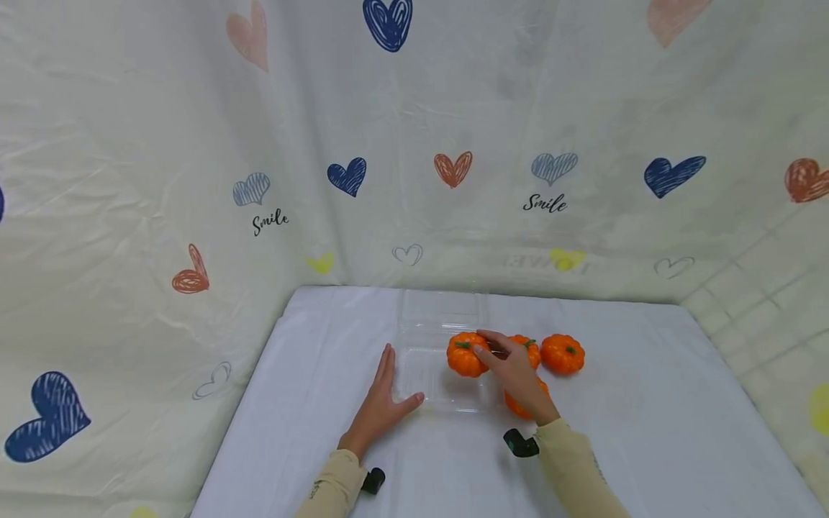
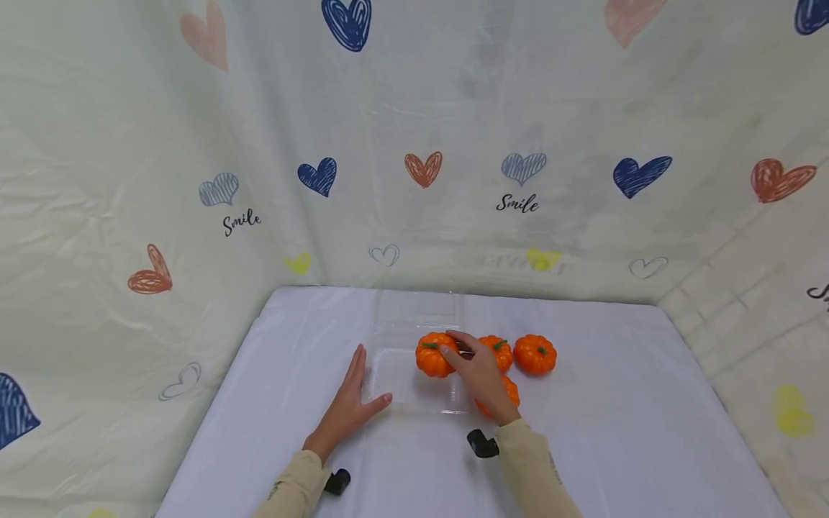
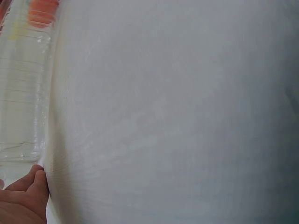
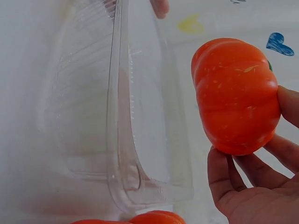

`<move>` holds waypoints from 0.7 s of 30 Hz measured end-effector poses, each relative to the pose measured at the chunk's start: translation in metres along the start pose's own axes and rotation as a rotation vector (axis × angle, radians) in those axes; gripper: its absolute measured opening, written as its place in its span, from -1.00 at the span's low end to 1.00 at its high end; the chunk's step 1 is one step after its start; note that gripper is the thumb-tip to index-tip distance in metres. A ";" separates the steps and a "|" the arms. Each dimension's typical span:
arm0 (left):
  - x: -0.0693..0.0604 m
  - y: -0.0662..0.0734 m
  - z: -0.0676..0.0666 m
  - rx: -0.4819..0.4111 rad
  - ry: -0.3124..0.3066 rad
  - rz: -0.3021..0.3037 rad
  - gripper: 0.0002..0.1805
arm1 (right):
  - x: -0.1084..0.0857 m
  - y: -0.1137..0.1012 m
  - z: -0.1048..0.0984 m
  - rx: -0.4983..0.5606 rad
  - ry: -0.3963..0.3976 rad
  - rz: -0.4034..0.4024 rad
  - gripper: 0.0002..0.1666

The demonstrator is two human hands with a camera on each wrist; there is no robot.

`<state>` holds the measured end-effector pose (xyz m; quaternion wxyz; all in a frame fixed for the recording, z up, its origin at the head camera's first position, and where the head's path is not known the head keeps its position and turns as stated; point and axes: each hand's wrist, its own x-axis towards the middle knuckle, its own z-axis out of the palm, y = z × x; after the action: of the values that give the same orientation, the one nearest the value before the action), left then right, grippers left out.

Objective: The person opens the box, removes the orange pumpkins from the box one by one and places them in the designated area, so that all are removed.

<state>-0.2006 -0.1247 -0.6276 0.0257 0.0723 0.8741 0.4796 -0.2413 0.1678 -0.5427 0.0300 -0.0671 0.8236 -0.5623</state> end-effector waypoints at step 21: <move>0.001 -0.004 -0.001 -0.017 0.013 0.040 0.27 | -0.012 0.002 -0.030 -0.013 0.033 0.074 -0.28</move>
<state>-0.2021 -0.1272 -0.6306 0.0111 0.0864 0.8685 0.4879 -0.2337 0.1978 -0.5334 0.0364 -0.0276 0.8295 -0.5567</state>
